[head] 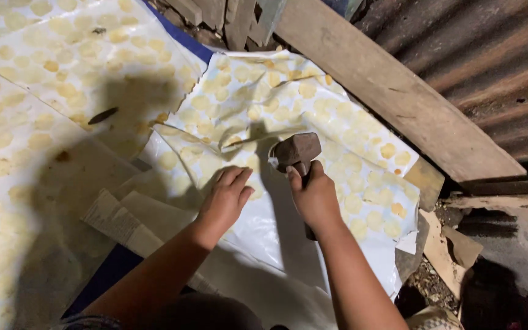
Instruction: The person cracks cocoa pods using a stone on a patterned board and then uses a hammer to flatten the beans on a white sheet. They also stir cocoa beans in a pan on a portable gas stove.
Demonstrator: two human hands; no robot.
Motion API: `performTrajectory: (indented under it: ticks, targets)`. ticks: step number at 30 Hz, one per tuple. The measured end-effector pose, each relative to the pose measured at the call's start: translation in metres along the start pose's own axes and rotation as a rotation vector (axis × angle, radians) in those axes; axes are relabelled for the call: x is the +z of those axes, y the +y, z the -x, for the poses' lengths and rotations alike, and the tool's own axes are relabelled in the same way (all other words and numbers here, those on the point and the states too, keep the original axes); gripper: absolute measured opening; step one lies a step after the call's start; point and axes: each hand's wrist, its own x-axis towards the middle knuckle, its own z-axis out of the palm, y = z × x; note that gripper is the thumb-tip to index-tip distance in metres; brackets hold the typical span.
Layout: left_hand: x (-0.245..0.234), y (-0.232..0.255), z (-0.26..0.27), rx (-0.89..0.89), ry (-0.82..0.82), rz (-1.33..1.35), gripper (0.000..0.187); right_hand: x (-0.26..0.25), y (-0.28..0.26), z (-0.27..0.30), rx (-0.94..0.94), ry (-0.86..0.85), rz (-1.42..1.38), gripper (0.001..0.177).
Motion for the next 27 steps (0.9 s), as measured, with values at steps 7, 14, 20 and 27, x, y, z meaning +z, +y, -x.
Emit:
performTrajectory:
  ticks: [7, 14, 20, 27]
  targets:
    - [0.008, -0.001, -0.018, 0.213, 0.117, -0.043, 0.018, 0.03, 0.031, 0.017, 0.042, -0.016, 0.018, 0.05]
    - [0.01, 0.021, -0.023, 0.101, -0.007, -0.229, 0.025, 0.055, 0.105, 0.115, 0.183, 0.142, -0.068, 0.046]
    - [0.062, 0.061, -0.013, -0.008, 0.007, 0.131, 0.023, -0.035, 0.054, 0.111, 0.212, 0.313, -0.369, 0.031]
    - [0.078, 0.026, -0.017, 0.054, -0.061, 0.12, 0.032, 0.011, 0.066, 0.076, -0.338, 0.653, -0.385, 0.01]
